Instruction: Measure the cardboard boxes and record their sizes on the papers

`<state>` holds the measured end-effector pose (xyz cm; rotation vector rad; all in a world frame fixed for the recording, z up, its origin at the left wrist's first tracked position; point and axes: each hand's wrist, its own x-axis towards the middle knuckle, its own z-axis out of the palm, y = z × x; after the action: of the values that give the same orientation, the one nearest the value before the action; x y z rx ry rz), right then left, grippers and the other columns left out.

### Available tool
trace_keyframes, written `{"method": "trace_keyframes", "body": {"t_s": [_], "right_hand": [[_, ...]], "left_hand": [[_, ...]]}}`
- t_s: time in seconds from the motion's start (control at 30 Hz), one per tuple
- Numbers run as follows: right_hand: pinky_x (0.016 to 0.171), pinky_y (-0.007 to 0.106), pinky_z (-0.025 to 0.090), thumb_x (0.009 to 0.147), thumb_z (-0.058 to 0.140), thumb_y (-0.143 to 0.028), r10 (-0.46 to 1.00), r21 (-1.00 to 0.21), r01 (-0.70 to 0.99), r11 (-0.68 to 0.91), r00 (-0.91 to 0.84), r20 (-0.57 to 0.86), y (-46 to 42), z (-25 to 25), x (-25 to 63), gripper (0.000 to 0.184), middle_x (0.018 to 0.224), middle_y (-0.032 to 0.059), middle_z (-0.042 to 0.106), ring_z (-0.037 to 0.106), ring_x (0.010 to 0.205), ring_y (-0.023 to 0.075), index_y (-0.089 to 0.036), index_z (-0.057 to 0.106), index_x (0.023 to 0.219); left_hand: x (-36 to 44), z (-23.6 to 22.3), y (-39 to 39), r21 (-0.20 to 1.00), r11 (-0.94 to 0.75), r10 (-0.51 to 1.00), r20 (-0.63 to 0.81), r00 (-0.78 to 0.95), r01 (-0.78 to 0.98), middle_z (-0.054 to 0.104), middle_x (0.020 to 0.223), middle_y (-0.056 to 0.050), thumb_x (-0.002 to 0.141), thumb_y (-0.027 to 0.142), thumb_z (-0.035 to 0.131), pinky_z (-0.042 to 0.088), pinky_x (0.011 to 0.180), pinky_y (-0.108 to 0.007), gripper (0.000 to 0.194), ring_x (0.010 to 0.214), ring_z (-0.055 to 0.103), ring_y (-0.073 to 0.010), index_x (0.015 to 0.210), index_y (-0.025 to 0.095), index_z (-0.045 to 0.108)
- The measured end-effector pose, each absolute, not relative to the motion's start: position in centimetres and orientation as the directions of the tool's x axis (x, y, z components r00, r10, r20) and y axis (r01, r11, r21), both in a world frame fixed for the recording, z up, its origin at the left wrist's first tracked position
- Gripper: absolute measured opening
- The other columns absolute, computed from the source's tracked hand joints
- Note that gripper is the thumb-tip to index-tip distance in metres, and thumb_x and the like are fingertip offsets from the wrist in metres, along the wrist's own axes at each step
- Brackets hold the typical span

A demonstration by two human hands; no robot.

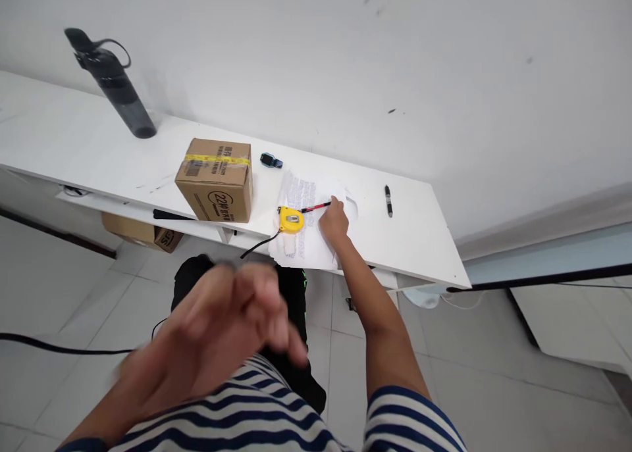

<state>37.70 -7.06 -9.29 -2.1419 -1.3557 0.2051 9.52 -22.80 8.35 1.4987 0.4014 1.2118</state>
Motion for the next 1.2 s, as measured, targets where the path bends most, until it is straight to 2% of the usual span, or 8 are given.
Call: {"method": "trace_keyframes", "body": {"t_s": [0.13, 0.27, 0.37, 0.43, 0.67, 0.87, 0.97, 1.2], "right_hand": [[0.09, 0.042, 0.045, 0.095, 0.038, -0.042, 0.9, -0.557, 0.778, -0.291, 0.421, 0.117, -7.8, -7.8, 35.9, 0.05, 0.119, 0.0178, 0.063, 0.06, 0.107, 0.0296, -0.014, 0.05, 0.135], [0.088, 0.043, 0.045, 0.087, 0.047, -0.066, 0.96, -0.492, 0.834, -0.252, 0.281, -0.016, -8.7, -6.9, 32.5, 0.058, 0.113, 0.0161, 0.065, 0.06, 0.105, 0.0308, -0.017, 0.064, 0.112], [0.089, 0.047, 0.044, 0.083, 0.053, -0.067, 0.964, -0.399, 0.879, -0.262, 0.26, -0.062, -8.7, -7.0, 30.3, 0.056, 0.117, 0.0213, 0.062, 0.056, 0.113, 0.0363, -0.014, 0.063, 0.101], [0.085, 0.044, 0.047, 0.081, 0.059, -0.062, 0.969, -0.481, 0.843, -0.241, 0.236, -0.073, -8.8, -7.3, 29.4, 0.053, 0.113, 0.019, 0.064, 0.06, 0.107, 0.0327, -0.015, 0.058, 0.105], [0.087, 0.041, 0.052, 0.071, 0.074, -0.052, 0.966, -0.735, 0.652, 0.186, 0.014, 0.257, -10.5, -4.3, 26.8, 0.063, 0.114, 0.0095, 0.063, 0.065, 0.1, 0.025, -0.022, 0.045, 0.118], [0.108, 0.059, 0.033, 0.071, 0.076, -0.057, 0.844, -0.378, 0.833, 0.403, -0.18, 0.505, -11.5, 3.1, 24.8, 0.056, 0.118, 0.0119, 0.064, 0.057, 0.117, 0.0349, -0.026, 0.055, 0.114], [0.109, 0.06, 0.032, 0.075, 0.073, -0.056, 0.83, -0.312, 0.851, 0.423, -0.225, 0.51, -11.7, 4.2, 24.6, 0.053, 0.118, 0.0113, 0.064, 0.057, 0.118, 0.0351, -0.027, 0.056, 0.116], [0.092, 0.045, 0.051, 0.082, 0.069, -0.046, 0.855, -0.523, 0.688, 0.503, -0.311, 0.414, -12.0, 3.9, 24.4, 0.047, 0.118, 0.0087, 0.063, 0.063, 0.106, 0.0272, -0.028, 0.053, 0.122]], "left_hand": [[9.4, 4.8, -17.4, 0.85, 0.076, 0.888, 0.18, 0.423, -0.521, 0.064, 0.095, -0.005, 0.092, 0.049, 0.052, 0.057, 0.078, -0.036, 0.027, 0.074, 0.064, -0.0146, 0.088, 0.023, 0.053], [9.5, -0.8, -12.8, 0.934, 0.109, 0.959, -0.009, 0.282, -0.34, 0.066, 0.098, -0.005, 0.088, 0.049, 0.056, 0.051, 0.085, -0.032, 0.03, 0.08, 0.061, -0.0126, 0.091, 0.02, 0.055], [9.1, -3.9, -11.1, 0.969, 0.179, 0.959, -0.133, 0.252, -0.173, 0.066, 0.111, -0.009, 0.089, 0.041, 0.053, 0.049, 0.086, -0.032, 0.026, 0.087, 0.063, -0.0146, 0.101, 0.019, 0.057], [8.7, -5.5, -10.7, 0.975, 0.197, 0.961, -0.171, 0.216, -0.106, 0.065, 0.117, -0.012, 0.09, 0.036, 0.051, 0.048, 0.089, -0.033, 0.027, 0.092, 0.064, -0.0164, 0.11, 0.018, 0.054], [7.0, -6.3, -9.7, 0.982, -0.01, 0.974, -0.033, 0.222, 0.19, 0.069, 0.108, -0.012, 0.091, 0.061, 0.042, 0.044, 0.091, -0.04, 0.046, 0.102, 0.063, -0.0274, 0.104, 0.021, 0.06], [5.3, -1.3, -8.6, 0.988, -0.131, 0.944, 0.097, 0.316, 0.088, 0.064, 0.072, -0.003, 0.089, 0.07, 0.033, 0.043, 0.067, -0.03, 0.056, 0.066, 0.057, -0.0172, 0.079, 0.02, 0.057], [5.0, 0.2, -8.0, 0.99, -0.131, 0.929, 0.105, 0.354, 0.048, 0.058, 0.067, 0.0, 0.085, 0.07, 0.044, 0.039, 0.062, -0.028, 0.052, 0.061, 0.052, -0.015, 0.073, 0.02, 0.055], [3.9, 0.2, -7.5, 0.992, 0.06, 0.852, 0.008, 0.524, -0.113, 0.044, 0.061, 0.002, 0.079, 0.073, 0.053, 0.035, 0.054, -0.027, 0.055, 0.053, 0.038, -0.0104, 0.069, 0.019, 0.052]]}}
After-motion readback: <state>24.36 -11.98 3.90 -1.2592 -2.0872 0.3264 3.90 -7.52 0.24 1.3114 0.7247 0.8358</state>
